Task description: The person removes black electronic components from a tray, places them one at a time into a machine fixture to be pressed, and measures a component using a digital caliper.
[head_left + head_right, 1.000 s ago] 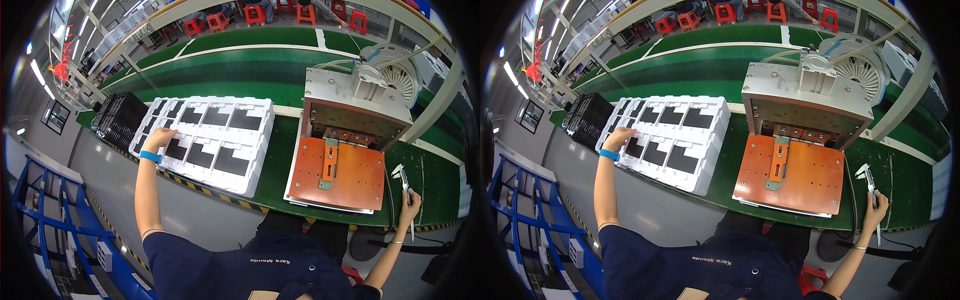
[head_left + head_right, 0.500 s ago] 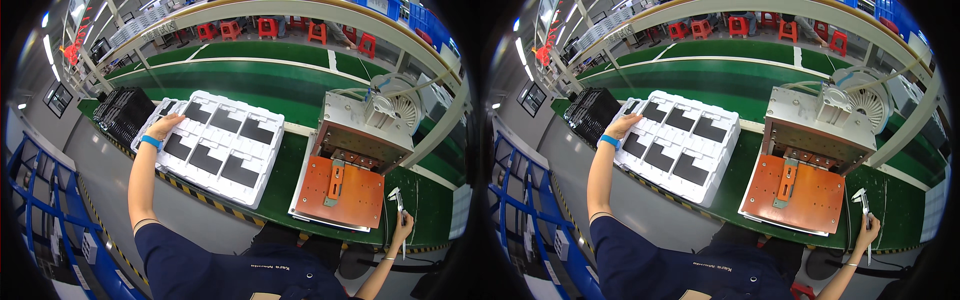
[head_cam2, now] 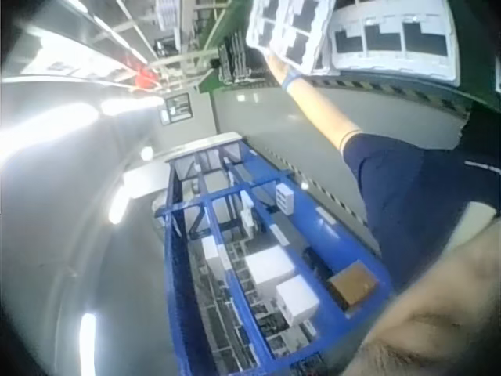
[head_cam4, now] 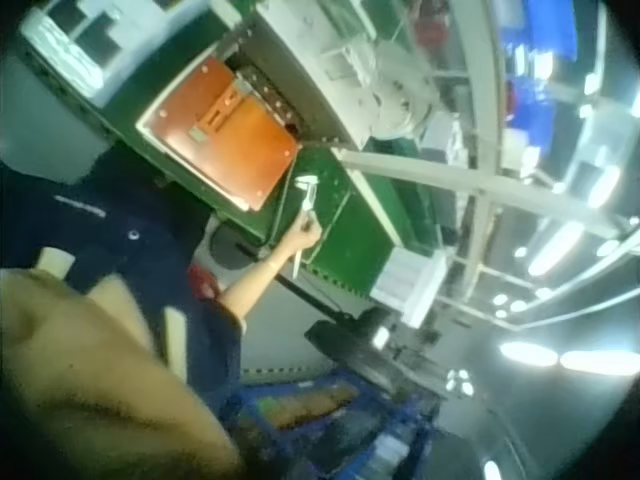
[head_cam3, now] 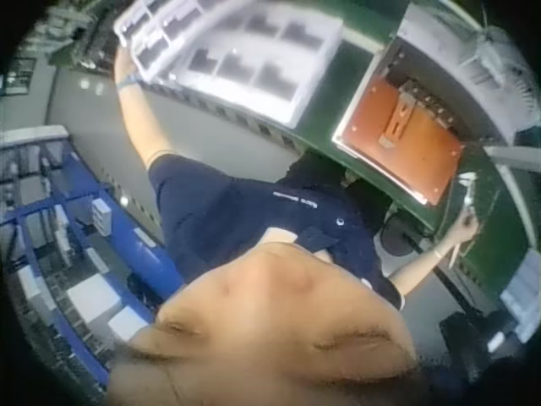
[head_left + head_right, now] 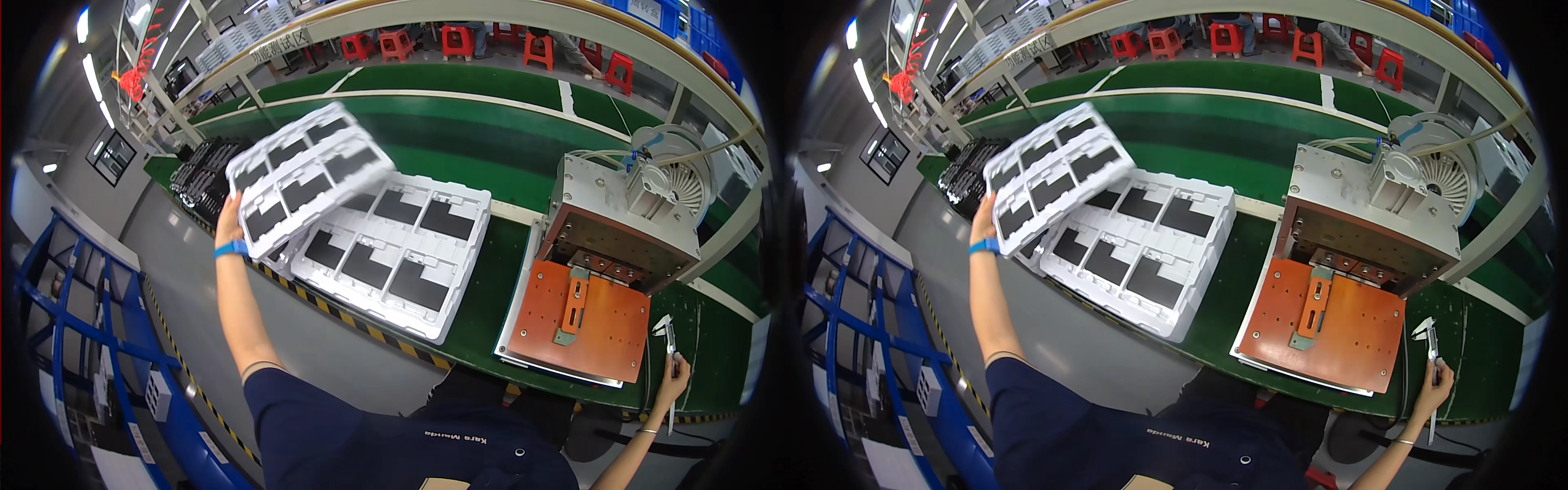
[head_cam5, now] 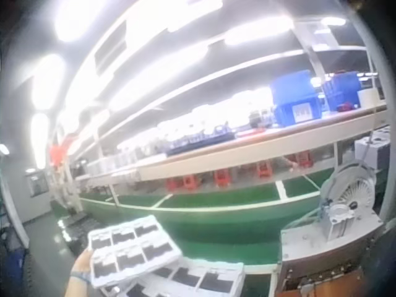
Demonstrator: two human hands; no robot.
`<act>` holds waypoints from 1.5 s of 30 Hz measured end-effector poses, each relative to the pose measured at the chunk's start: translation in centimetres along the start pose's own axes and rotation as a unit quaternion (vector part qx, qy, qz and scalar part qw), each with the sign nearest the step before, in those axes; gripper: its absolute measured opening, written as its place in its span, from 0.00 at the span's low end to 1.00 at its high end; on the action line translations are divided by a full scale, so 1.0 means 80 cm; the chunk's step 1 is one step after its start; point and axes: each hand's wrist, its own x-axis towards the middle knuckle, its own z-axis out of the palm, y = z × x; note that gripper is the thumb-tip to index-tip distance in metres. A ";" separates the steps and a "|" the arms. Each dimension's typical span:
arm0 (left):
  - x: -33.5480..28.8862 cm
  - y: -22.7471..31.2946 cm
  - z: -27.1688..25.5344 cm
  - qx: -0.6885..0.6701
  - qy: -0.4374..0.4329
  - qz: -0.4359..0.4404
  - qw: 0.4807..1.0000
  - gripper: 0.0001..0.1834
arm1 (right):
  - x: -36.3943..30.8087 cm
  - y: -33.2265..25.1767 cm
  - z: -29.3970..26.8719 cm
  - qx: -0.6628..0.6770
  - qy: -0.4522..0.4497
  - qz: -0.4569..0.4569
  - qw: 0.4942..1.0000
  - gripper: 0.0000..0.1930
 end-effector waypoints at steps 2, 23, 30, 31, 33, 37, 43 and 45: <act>0.000 -0.055 -0.020 -0.040 0.131 0.012 0.990 0.20 | 0.000 -0.005 -0.013 -0.020 -0.006 0.016 1.000 0.12; -0.043 -0.161 -0.069 0.413 0.478 -0.059 0.773 0.36 | 0.012 0.022 0.003 0.034 0.057 0.048 0.997 0.21; -0.060 -0.159 -0.022 0.445 0.475 -0.016 0.759 0.29 | 0.036 -0.249 -0.014 0.065 0.124 -0.198 0.970 0.14; -0.066 -0.157 -0.016 0.439 0.461 -0.012 0.771 0.29 | 0.035 -0.272 -0.018 0.057 0.097 -0.236 0.965 0.12; -0.066 -0.148 -0.011 0.437 0.446 -0.006 0.781 0.28 | 0.032 -0.319 -0.023 0.084 0.051 -0.281 0.955 0.11; -0.061 -0.123 -0.015 0.526 0.470 -0.091 0.703 0.26 | 0.024 -0.443 -0.002 0.160 -0.139 -0.404 0.890 0.10; -0.063 -0.054 0.182 0.637 0.183 0.341 0.667 0.23 | 0.006 -0.570 0.107 0.180 -0.293 -0.531 0.775 0.05; -0.066 -0.052 0.281 0.538 -0.057 0.355 0.762 0.15 | -0.002 -0.594 0.164 0.128 -0.308 -0.536 0.775 0.06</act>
